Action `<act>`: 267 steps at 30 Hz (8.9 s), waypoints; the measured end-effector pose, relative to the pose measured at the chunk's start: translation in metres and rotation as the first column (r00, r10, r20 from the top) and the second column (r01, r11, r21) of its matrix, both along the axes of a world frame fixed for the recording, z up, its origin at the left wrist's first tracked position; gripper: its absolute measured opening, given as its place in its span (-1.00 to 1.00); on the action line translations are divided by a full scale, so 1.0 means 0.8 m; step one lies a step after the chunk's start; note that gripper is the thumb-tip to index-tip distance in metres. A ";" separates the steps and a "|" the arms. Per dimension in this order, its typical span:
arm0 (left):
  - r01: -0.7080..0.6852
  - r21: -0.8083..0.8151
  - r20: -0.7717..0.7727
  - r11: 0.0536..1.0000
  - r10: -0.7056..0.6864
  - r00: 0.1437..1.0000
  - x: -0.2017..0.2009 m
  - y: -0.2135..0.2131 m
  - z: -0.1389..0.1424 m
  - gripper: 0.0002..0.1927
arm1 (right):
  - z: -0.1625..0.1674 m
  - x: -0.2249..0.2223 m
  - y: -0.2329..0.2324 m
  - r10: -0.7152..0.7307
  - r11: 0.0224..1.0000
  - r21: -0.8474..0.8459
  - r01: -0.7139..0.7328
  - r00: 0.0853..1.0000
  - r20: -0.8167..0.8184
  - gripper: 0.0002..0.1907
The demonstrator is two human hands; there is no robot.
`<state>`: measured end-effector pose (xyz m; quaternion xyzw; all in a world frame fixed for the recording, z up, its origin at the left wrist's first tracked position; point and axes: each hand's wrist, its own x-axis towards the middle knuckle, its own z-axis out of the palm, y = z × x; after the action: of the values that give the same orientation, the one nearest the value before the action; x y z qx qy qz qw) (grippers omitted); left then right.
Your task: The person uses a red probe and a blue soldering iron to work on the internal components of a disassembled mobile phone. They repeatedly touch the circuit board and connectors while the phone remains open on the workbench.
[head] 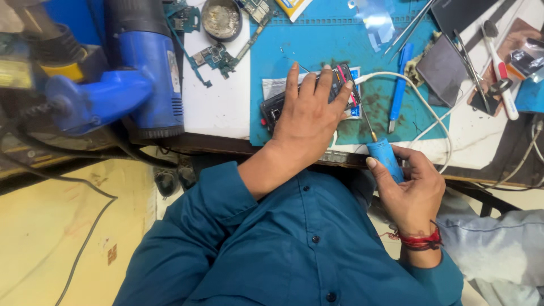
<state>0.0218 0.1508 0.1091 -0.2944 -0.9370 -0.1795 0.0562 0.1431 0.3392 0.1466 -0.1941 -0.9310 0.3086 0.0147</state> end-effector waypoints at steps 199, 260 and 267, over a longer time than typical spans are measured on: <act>0.159 -0.111 -0.040 0.981 -0.165 0.986 0.032 -0.004 0.005 -0.23 | -0.012 0.026 0.005 -0.025 0.964 -0.264 0.022 1.000 -0.009 -0.65; -0.482 0.809 0.582 0.337 -0.579 0.571 0.079 0.009 -0.001 -0.51 | -0.019 -0.104 0.055 0.212 0.949 0.263 -0.173 0.968 -0.130 -0.69; -0.460 0.840 0.532 0.288 -0.606 0.591 0.078 0.009 0.001 -0.49 | 0.039 -0.085 0.117 0.206 0.954 0.206 -0.219 0.975 0.081 -0.74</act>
<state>0.0839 0.1580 0.1098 -0.1334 -0.5259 -0.8112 -0.2181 0.0753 0.4327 0.1774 -0.0991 -0.9743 0.2007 -0.0251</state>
